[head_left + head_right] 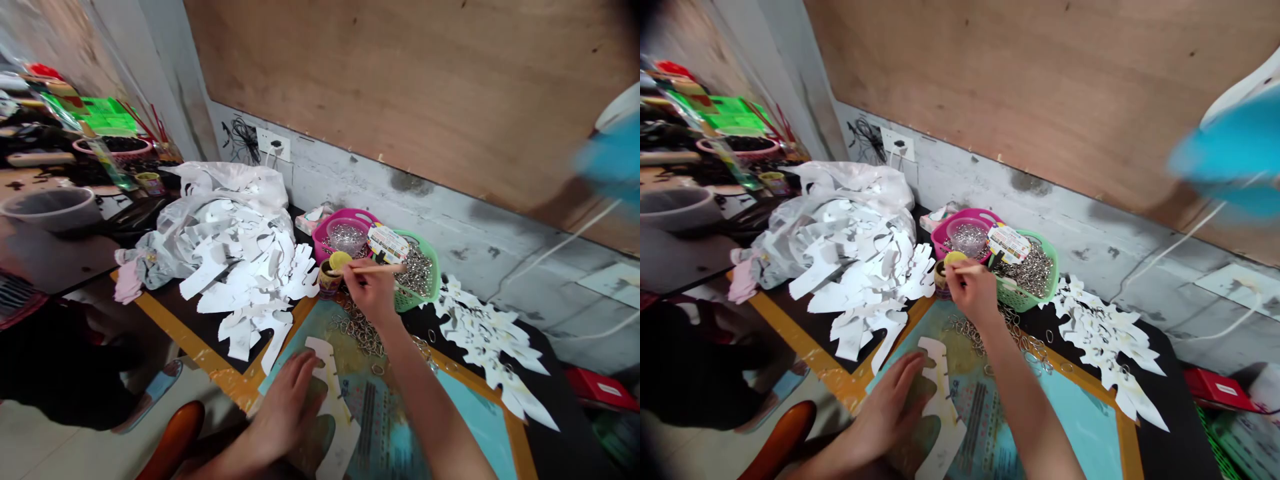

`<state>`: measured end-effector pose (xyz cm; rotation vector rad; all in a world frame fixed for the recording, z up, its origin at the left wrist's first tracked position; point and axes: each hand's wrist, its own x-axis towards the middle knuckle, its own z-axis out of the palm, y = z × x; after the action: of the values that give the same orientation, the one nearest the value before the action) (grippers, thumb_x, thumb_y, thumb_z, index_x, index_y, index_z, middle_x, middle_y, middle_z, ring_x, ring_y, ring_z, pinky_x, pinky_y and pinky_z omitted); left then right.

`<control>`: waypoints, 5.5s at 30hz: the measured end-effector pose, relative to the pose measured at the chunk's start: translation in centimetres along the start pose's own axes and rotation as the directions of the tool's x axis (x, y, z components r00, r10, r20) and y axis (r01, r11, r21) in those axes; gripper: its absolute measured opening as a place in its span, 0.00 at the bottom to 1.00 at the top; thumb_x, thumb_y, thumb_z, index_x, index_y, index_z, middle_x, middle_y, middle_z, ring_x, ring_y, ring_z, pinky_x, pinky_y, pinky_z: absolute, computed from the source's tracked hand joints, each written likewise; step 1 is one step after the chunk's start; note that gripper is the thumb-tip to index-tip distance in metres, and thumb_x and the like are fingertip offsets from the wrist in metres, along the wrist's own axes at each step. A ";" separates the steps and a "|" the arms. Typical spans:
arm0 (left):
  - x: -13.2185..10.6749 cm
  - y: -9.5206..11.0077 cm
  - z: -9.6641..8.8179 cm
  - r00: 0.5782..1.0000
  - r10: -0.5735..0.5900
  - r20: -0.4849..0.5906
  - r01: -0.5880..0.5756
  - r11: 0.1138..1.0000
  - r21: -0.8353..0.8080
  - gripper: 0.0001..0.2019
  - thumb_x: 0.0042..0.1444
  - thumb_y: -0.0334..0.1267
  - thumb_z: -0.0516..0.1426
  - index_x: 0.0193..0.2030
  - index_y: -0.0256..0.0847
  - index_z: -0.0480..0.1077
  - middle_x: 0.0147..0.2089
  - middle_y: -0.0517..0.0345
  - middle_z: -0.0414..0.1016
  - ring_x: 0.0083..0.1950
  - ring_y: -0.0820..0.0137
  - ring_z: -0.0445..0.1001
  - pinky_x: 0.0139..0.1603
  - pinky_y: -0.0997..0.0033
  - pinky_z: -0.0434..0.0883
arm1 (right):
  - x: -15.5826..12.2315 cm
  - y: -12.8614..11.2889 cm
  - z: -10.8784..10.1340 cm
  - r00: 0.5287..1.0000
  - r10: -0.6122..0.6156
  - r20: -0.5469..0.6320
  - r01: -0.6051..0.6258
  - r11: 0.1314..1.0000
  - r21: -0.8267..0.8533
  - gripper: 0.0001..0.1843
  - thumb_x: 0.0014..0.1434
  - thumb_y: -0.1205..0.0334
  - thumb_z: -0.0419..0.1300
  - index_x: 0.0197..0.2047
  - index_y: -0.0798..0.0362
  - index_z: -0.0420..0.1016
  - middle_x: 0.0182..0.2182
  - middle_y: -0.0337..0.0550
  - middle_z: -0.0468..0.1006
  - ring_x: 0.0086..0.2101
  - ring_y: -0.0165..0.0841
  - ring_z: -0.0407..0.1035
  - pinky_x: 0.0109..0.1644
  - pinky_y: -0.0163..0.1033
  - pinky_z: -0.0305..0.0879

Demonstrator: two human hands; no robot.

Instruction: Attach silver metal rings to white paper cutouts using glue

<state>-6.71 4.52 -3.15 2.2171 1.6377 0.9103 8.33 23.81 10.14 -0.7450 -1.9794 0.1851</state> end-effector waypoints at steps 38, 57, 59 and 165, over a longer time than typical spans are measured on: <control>2.6 -2.3 0.7 0.982 0.003 0.189 -0.013 0.999 0.051 0.37 0.59 0.48 0.62 0.69 0.41 0.48 0.64 0.35 0.70 0.65 0.48 0.71 0.72 0.33 0.52 | -16.0 2.2 -5.9 0.727 0.620 0.296 -0.671 0.550 0.497 0.11 0.63 0.56 0.62 0.34 0.52 0.81 0.27 0.41 0.79 0.27 0.33 0.75 0.31 0.36 0.76; 2.0 -2.0 1.0 0.972 -0.004 0.236 -0.016 0.996 0.084 0.58 0.48 0.54 0.69 0.73 0.39 0.37 0.68 0.28 0.65 0.68 0.41 0.66 0.71 0.26 0.45 | -16.1 2.1 -6.3 0.681 0.625 0.382 -0.720 0.474 0.506 0.12 0.60 0.57 0.62 0.28 0.52 0.80 0.22 0.39 0.78 0.22 0.30 0.72 0.25 0.32 0.70; 2.0 -2.1 1.1 0.970 -0.010 0.242 -0.010 0.996 0.083 0.59 0.46 0.55 0.70 0.74 0.39 0.37 0.68 0.28 0.65 0.68 0.40 0.67 0.71 0.25 0.45 | -16.2 2.1 -6.4 0.672 0.634 0.383 -0.726 0.460 0.512 0.11 0.61 0.56 0.62 0.30 0.51 0.81 0.25 0.40 0.79 0.24 0.31 0.73 0.28 0.33 0.72; -3.5 3.5 1.9 0.961 0.255 0.107 -0.271 0.944 0.189 0.20 0.63 0.51 0.60 0.52 0.36 0.75 0.52 0.48 0.82 0.59 0.54 0.75 0.76 0.47 0.29 | -22.6 -2.9 -13.6 0.745 0.473 0.469 -0.657 0.641 0.397 0.15 0.68 0.57 0.58 0.30 0.52 0.78 0.26 0.43 0.77 0.26 0.33 0.72 0.28 0.36 0.67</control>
<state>-3.46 0.35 -3.96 2.6233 1.4793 0.7277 26.12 6.15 1.43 -0.9823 -1.7662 1.2903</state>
